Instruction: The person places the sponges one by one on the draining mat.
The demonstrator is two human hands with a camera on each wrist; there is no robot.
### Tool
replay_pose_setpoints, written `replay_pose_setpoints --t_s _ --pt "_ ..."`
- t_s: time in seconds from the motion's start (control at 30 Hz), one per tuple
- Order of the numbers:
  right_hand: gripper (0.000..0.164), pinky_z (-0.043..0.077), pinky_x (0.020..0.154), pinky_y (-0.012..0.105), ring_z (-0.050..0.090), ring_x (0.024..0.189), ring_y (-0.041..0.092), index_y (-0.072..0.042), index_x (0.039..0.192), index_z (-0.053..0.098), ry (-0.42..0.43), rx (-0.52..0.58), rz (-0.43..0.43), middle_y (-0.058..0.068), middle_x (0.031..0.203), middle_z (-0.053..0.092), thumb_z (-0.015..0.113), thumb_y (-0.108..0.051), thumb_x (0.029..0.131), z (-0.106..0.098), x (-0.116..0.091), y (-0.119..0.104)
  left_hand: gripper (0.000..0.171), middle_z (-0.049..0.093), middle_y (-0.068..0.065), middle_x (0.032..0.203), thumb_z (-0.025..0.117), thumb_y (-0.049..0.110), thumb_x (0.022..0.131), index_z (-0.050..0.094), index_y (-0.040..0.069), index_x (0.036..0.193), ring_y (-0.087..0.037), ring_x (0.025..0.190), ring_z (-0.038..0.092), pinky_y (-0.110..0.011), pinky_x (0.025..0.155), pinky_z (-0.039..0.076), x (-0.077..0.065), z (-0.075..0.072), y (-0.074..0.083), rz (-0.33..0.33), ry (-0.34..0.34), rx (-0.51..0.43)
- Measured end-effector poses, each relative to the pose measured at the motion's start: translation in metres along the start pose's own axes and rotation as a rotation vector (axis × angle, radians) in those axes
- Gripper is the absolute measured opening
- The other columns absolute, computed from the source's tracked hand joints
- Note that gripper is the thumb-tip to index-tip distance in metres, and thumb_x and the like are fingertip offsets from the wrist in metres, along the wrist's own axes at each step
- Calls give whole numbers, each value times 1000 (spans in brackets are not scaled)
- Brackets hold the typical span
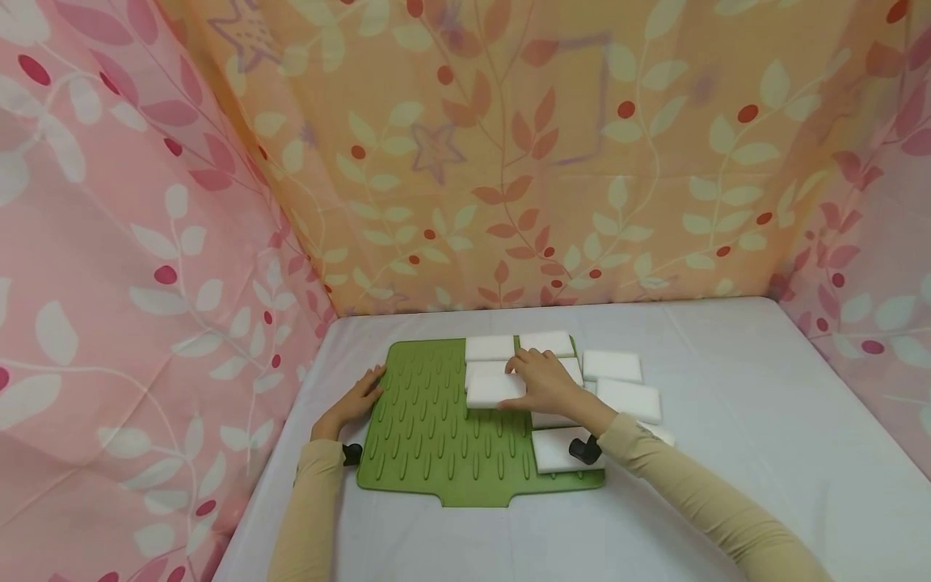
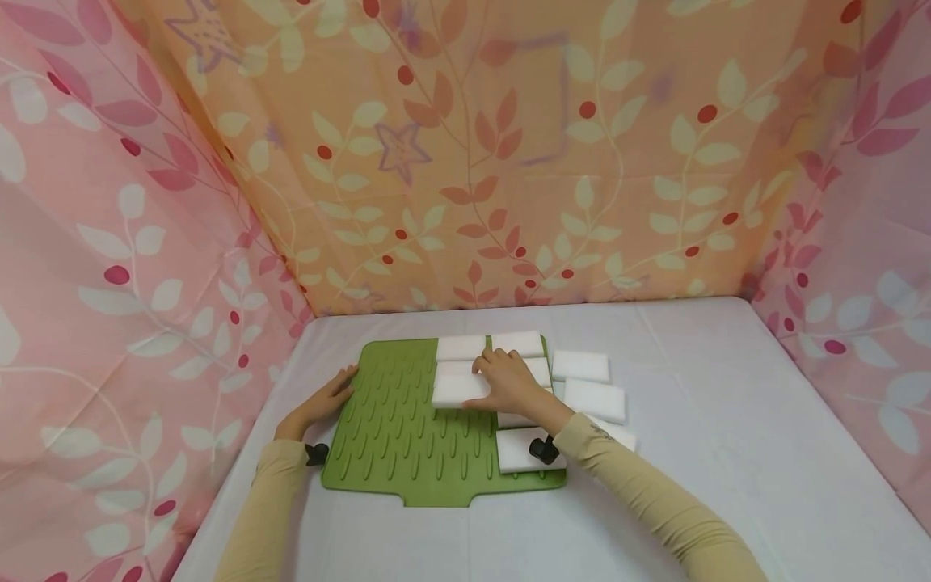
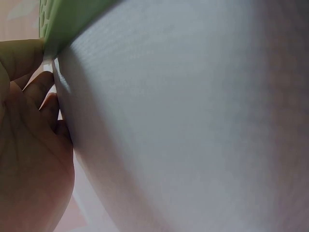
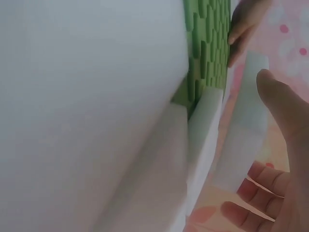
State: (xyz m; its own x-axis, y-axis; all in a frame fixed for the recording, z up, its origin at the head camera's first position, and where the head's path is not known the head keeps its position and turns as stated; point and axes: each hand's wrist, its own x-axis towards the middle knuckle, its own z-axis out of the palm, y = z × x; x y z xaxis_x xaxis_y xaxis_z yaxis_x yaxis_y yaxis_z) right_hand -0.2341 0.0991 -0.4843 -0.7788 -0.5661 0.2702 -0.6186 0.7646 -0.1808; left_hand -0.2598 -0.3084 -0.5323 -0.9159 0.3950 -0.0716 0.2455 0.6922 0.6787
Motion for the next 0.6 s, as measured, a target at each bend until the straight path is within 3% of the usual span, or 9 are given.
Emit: replay_pose_setpoints --t_s 0.6 --pt "63 40 80 42 50 89 17 -17 102 61 -25 -18 -43 -1 99 53 63 -70 69 19 -4 -8 52 8 -30 150 37 7 100 16 -6 146 -46 138 -2 -61 109 -2 -1 0 3 -1 3 -5"
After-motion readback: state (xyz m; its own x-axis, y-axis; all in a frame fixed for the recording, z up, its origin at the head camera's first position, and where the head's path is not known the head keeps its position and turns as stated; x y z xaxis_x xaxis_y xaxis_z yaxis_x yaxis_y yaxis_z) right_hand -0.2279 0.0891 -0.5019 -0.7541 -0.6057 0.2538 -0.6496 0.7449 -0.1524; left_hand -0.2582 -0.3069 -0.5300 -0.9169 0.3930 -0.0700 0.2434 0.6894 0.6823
